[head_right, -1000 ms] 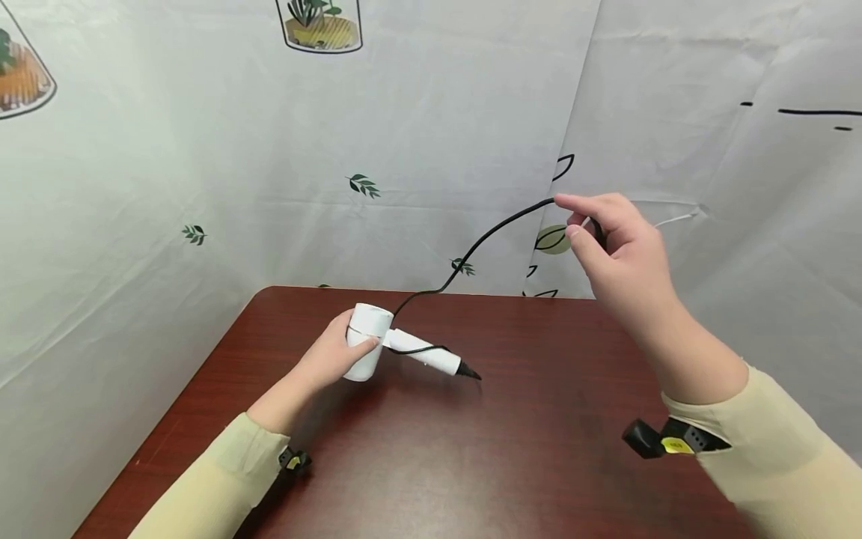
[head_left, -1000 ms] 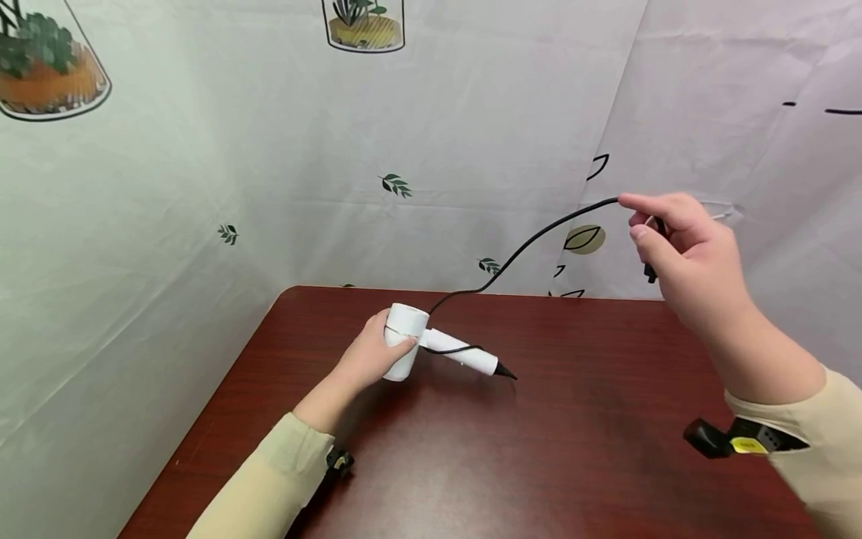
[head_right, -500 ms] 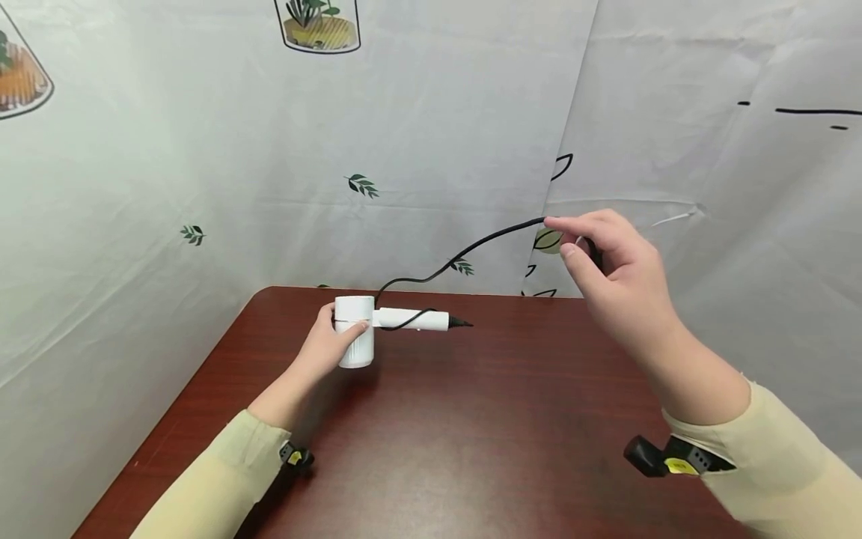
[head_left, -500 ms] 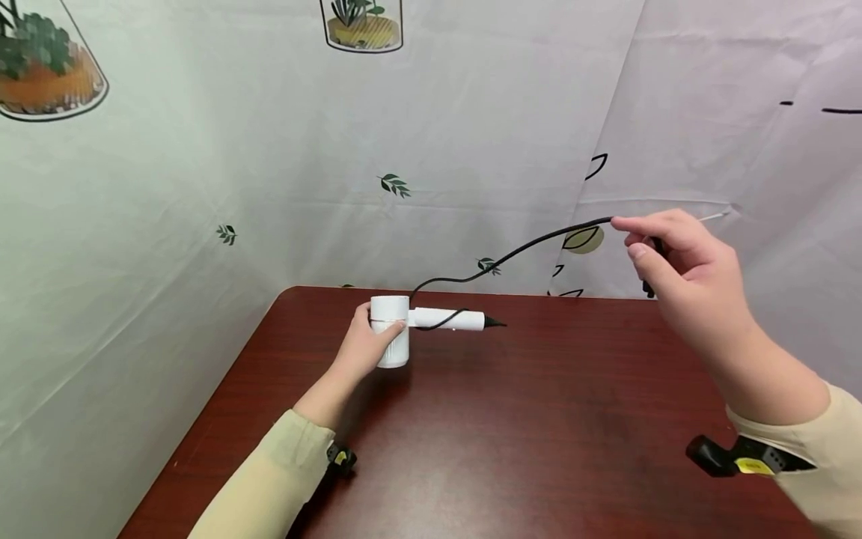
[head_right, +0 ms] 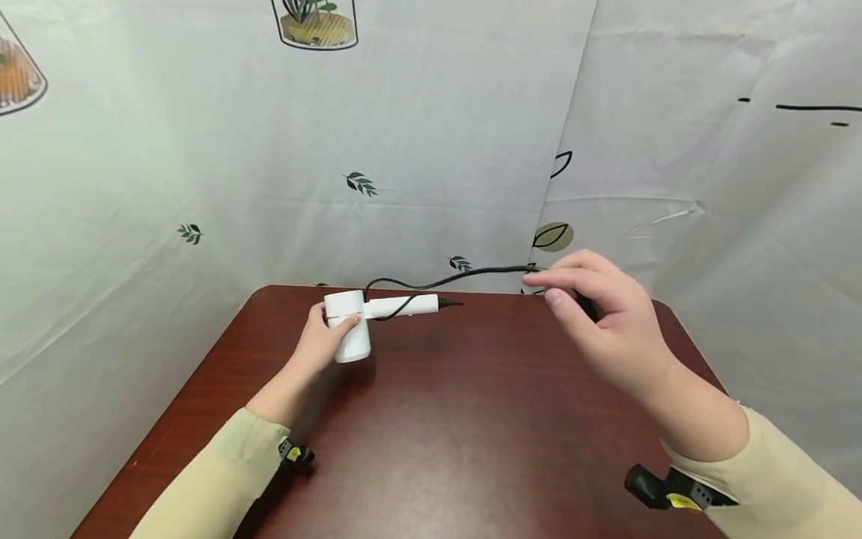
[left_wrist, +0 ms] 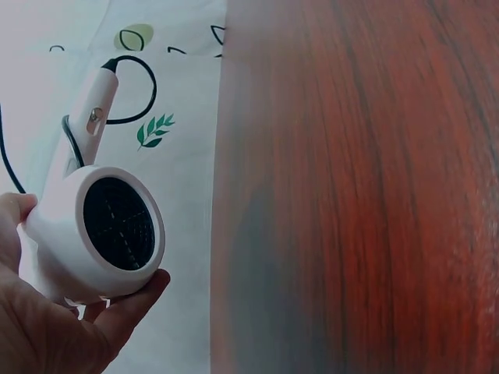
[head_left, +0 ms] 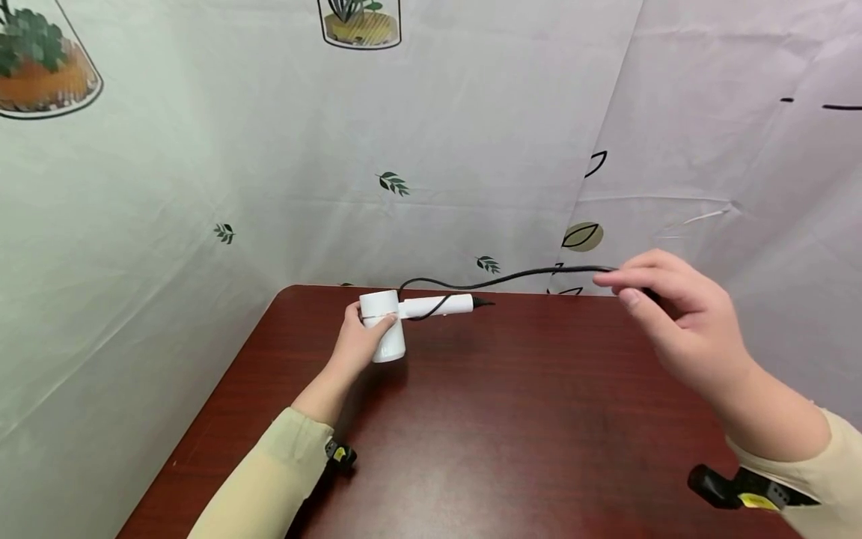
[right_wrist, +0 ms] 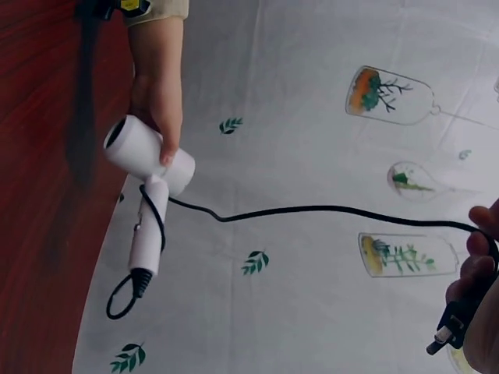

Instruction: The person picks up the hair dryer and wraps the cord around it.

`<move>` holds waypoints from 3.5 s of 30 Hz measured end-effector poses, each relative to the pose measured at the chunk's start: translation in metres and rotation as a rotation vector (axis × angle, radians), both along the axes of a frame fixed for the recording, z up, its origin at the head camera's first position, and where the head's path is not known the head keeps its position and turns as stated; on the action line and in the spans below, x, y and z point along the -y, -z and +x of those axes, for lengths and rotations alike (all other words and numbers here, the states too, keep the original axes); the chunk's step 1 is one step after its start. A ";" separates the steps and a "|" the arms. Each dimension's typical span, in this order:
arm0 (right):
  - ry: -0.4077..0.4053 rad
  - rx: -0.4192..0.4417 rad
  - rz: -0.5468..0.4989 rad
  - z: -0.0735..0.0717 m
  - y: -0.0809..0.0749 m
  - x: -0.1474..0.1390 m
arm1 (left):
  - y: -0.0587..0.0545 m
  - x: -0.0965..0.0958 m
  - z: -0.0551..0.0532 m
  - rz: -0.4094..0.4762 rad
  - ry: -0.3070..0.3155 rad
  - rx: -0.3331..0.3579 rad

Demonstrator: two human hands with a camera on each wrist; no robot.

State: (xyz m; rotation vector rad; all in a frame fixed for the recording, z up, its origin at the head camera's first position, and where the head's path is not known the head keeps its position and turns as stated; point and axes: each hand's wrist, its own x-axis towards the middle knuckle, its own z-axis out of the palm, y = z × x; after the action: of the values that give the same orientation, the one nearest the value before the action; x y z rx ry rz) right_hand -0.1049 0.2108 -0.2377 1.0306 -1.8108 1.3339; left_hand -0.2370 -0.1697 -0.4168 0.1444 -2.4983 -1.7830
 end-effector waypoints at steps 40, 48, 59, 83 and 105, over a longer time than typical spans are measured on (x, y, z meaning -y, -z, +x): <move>-0.124 0.762 0.756 0.012 0.057 -0.051 | -0.014 0.013 -0.007 0.148 -0.119 -0.033; -0.313 0.896 0.817 0.015 0.074 -0.049 | -0.016 0.011 -0.005 0.164 -0.107 -0.044; -0.365 0.959 0.906 0.008 0.105 -0.046 | -0.023 0.009 -0.001 0.196 -0.065 -0.060; -0.211 1.184 0.985 -0.029 0.157 -0.048 | -0.037 0.002 0.014 0.204 0.008 -0.076; -0.036 1.215 1.030 -0.074 0.173 -0.051 | -0.040 -0.007 0.025 0.230 0.161 -0.077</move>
State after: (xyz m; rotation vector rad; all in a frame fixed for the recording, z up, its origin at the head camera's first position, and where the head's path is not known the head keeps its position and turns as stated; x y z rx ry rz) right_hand -0.1791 0.2622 -0.4110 0.6514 -3.6288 1.0446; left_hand -0.2120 -0.1631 -0.3772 -0.1151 -2.3054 -2.0915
